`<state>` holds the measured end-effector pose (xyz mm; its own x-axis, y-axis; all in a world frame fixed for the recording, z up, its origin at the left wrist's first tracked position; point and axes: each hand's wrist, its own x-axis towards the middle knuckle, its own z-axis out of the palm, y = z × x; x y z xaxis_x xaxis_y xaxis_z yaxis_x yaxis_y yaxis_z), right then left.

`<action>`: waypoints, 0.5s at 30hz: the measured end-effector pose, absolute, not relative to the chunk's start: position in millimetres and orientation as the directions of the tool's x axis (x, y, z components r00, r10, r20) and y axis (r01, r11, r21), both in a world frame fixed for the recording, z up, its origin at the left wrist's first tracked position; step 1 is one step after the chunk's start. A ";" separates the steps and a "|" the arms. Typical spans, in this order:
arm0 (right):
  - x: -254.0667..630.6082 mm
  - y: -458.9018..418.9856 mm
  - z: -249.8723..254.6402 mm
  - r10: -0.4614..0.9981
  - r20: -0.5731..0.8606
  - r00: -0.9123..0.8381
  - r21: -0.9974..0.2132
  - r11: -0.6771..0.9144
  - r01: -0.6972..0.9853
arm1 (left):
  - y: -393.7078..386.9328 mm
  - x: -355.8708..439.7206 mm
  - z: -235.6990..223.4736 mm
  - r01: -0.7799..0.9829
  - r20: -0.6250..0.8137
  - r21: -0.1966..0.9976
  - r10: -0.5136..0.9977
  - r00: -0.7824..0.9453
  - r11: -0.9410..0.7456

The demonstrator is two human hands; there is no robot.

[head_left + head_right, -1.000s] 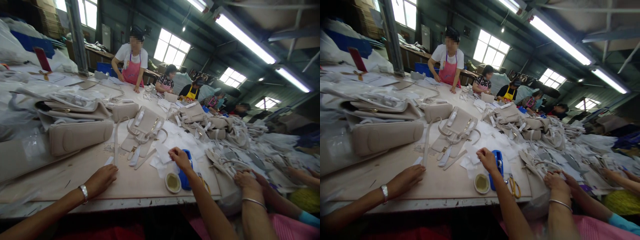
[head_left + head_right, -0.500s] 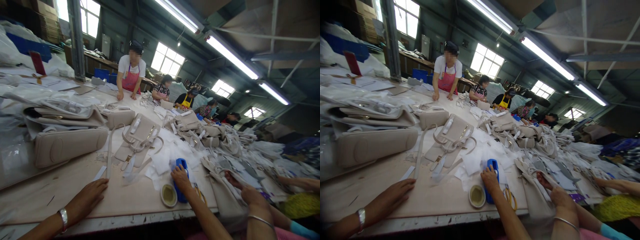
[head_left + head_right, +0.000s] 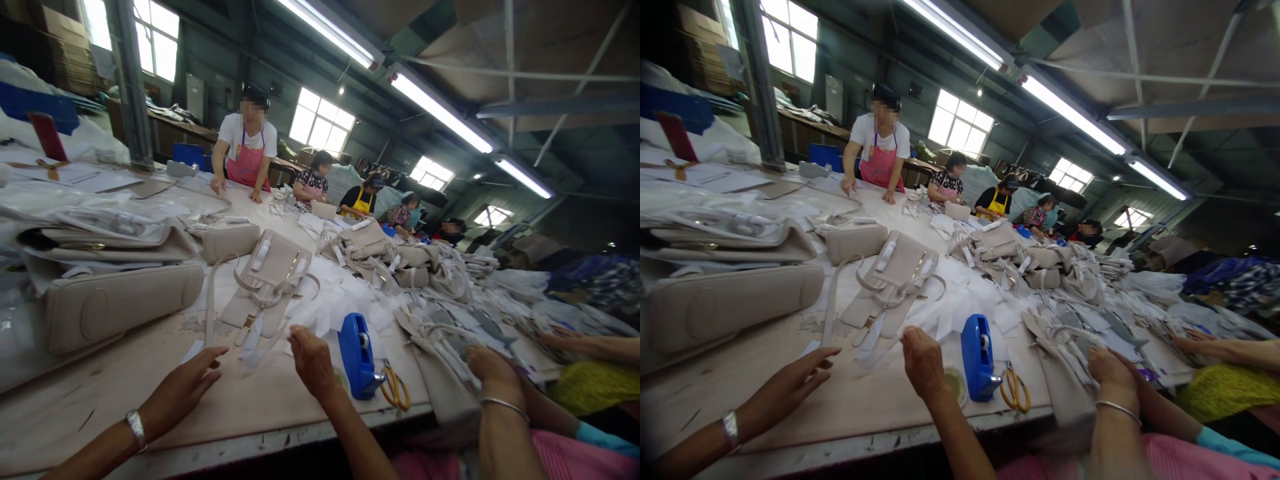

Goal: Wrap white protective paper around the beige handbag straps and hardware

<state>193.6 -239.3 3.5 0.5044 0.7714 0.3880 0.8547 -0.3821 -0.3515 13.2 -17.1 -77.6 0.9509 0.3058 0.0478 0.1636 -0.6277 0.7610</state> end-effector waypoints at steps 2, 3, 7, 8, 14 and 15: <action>176.9 -228.0 2.7 0.754 0.405 0.517 -0.422 -0.347 0.837 | -27.3 26.2 -60.5 0.083 0.081 0.834 0.269 0.960 -0.546; 169.0 -223.8 3.5 0.742 0.405 0.534 -0.471 -0.331 0.817 | -33.3 33.2 -52.2 0.025 0.110 0.868 0.241 0.964 -0.496; 139.6 -214.6 12.7 0.687 0.348 0.638 -0.720 -0.239 0.651 | -58.4 59.5 -26.9 -0.127 0.172 0.963 0.179 0.969 -0.240; 133.8 -214.0 15.8 0.677 0.342 0.652 -0.760 -0.208 0.615 | -63.5 64.0 -23.1 -0.143 0.173 0.974 0.174 0.969 -0.175; 127.0 -218.8 28.8 0.674 0.333 0.659 -0.854 -0.079 0.514 | -70.6 66.7 -22.0 -0.131 0.123 0.988 0.103 0.987 0.083; 128.5 -220.5 28.1 0.685 0.309 0.660 -0.872 -0.073 0.483 | -69.0 63.7 -24.2 -0.109 0.097 0.990 0.121 0.988 0.092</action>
<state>128.5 -220.5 28.1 0.6603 0.6846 0.3089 0.4834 -0.0726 -0.8724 63.7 -69.0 -24.2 0.9879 0.1206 0.0973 -0.1087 0.0916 0.9898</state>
